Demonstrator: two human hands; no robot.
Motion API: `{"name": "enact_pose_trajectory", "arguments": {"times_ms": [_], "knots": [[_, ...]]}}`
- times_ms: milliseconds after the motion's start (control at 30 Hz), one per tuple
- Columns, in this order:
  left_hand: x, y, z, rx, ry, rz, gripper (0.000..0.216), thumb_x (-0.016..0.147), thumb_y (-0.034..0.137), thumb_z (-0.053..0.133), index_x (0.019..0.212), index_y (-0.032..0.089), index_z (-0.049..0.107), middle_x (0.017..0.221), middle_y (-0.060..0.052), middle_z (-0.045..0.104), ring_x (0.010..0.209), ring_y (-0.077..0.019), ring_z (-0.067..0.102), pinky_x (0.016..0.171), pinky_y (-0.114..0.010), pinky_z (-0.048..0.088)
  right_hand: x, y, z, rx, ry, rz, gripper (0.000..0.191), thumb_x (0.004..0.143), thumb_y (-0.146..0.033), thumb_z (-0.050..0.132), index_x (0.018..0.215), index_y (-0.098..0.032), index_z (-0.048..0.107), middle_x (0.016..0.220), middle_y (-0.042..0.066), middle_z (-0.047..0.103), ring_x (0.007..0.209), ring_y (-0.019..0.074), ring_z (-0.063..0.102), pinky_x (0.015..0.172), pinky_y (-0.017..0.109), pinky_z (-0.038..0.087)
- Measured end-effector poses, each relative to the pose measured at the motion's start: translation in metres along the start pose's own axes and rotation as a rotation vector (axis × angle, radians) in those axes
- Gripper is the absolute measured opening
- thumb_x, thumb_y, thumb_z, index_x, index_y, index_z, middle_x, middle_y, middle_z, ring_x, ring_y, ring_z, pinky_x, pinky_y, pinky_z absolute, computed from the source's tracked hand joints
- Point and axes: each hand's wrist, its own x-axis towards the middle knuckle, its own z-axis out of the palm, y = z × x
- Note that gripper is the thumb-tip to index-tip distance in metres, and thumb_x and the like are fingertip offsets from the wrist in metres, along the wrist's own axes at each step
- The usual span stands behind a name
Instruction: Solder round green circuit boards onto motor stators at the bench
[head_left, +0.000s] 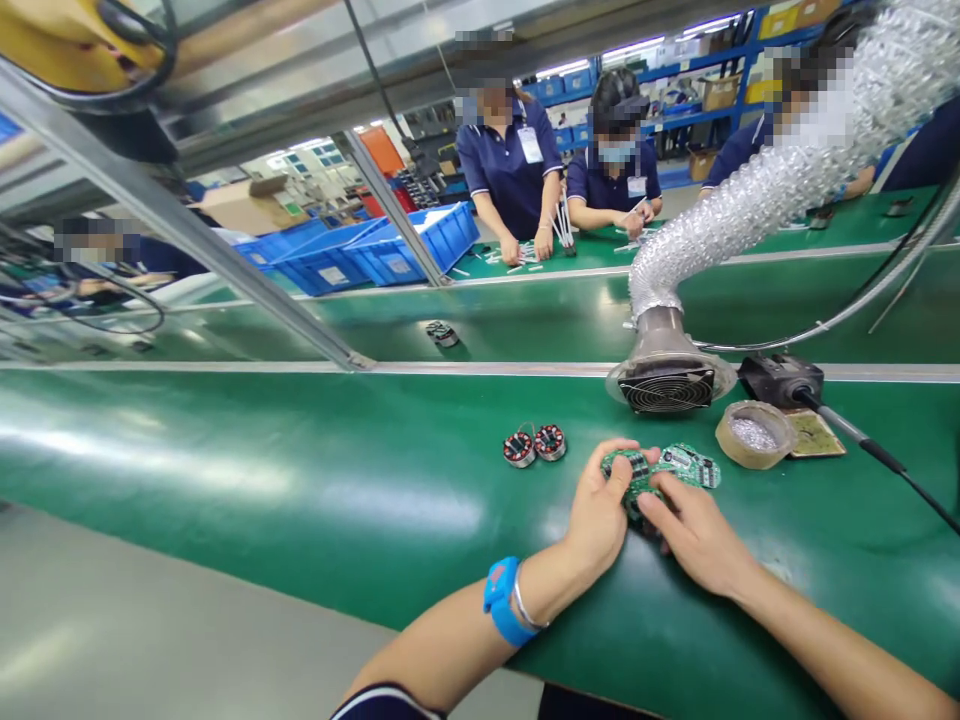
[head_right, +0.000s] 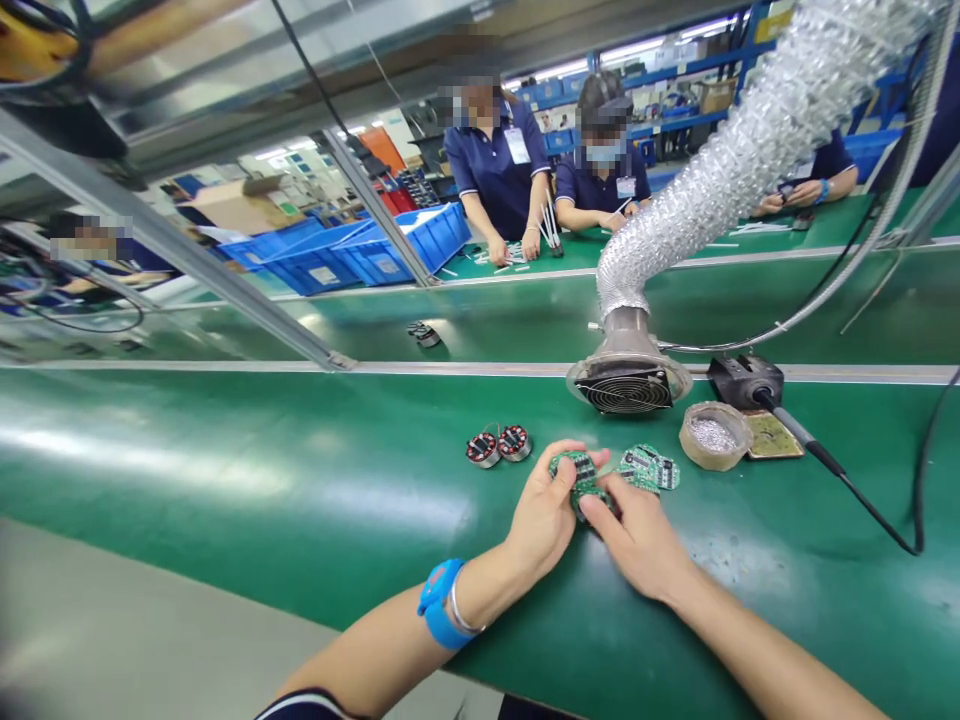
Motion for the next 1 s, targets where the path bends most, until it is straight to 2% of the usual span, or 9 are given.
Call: {"name": "enact_pose_trajectory", "arguments": {"times_ms": [133,300,400,533,600,700,800,900,1000], "knots": [[-0.009,-0.008,-0.003,0.401,-0.086,0.263,0.033,0.087,0.050,0.062,0.096,0.019,0.064,0.096,-0.009,0.074,0.106,-0.0260,0.066,0.103,-0.040,0.043,-0.008,-0.012,0.012,0.077,-0.115,0.105,0.047,0.101,-0.045,0.022,0.075,-0.021,0.052,0.047,-0.004,0.056,0.032,0.0112,0.047,0.038,0.022,0.032],[0.024,-0.015,-0.018,0.731,-0.148,0.215,0.035,0.097,0.044,0.043,0.100,0.019,0.066,0.099,-0.009,0.073,0.110,-0.0240,0.063,0.100,-0.038,0.044,0.001,-0.002,-0.007,-0.060,-0.030,0.150,0.017,0.081,-0.038,0.063,0.084,-0.022,0.064,0.060,0.000,0.062,0.053,0.0172,0.057,0.054,0.026,0.035],[0.049,-0.018,-0.023,0.847,-0.173,0.230,0.031,0.095,0.040,0.047,0.094,0.019,0.069,0.104,-0.009,0.070,0.113,-0.0249,0.057,0.105,-0.042,0.038,0.002,0.006,-0.027,-0.141,0.077,0.201,0.042,0.073,-0.040,0.072,0.111,-0.026,0.063,0.061,-0.002,0.060,0.059,0.0212,0.058,0.059,0.029,0.036],[0.052,-0.013,-0.034,0.949,-0.157,0.291,0.035,0.090,0.035,0.053,0.119,0.018,0.061,0.133,-0.013,0.053,0.129,-0.0270,0.041,0.114,-0.048,0.024,-0.019,0.032,-0.064,-0.185,0.211,0.301,0.039,0.080,-0.056,0.062,0.104,-0.025,0.063,0.062,-0.001,0.059,0.058,0.0213,0.058,0.060,0.032,0.040],[0.043,-0.012,-0.038,1.036,-0.254,0.346,0.047,0.087,0.040,0.059,0.129,0.019,0.055,0.143,-0.014,0.044,0.137,-0.0298,0.032,0.116,-0.051,0.020,-0.032,0.053,-0.085,-0.089,0.405,0.422,0.046,0.075,-0.061,0.066,0.100,-0.023,0.063,0.071,0.002,0.064,0.057,0.0198,0.058,0.058,0.033,0.044],[0.031,-0.015,-0.038,1.252,-0.532,0.482,0.064,0.079,0.046,0.068,0.136,0.023,0.050,0.147,-0.014,0.041,0.139,-0.0357,0.027,0.114,-0.055,0.020,-0.037,0.080,-0.112,-0.051,0.628,0.475,0.072,0.079,-0.061,0.062,0.132,-0.017,0.042,0.108,0.016,0.064,0.066,0.0215,0.061,0.054,0.034,0.048],[0.028,-0.019,-0.033,1.372,-0.633,0.559,0.049,0.087,0.029,0.057,0.136,0.024,0.050,0.141,-0.012,0.050,0.134,-0.0316,0.039,0.110,-0.052,0.029,-0.018,0.088,-0.128,-0.111,0.798,0.382,0.072,0.083,-0.056,0.061,0.140,-0.019,0.036,0.116,0.019,0.061,0.074,0.0238,0.062,0.066,0.038,0.051],[0.030,-0.006,-0.039,1.410,-0.579,0.669,0.048,0.087,0.013,0.045,0.134,0.021,0.050,0.141,-0.011,0.051,0.132,-0.0254,0.043,0.109,-0.044,0.033,0.010,0.084,-0.133,-0.301,0.805,0.315,0.055,0.088,-0.053,0.057,0.132,-0.021,0.053,0.105,0.015,0.066,0.087,0.0298,0.064,0.084,0.044,0.048],[0.033,0.024,-0.064,1.529,-0.301,0.756,0.051,0.079,0.014,0.050,0.130,0.017,0.052,0.138,-0.013,0.053,0.132,-0.0274,0.043,0.110,-0.044,0.031,0.028,0.082,-0.132,-0.341,0.765,0.285,0.049,0.090,-0.053,0.054,0.129,-0.024,0.058,0.107,0.012,0.069,0.106,0.0356,0.063,0.095,0.050,0.044]]}}
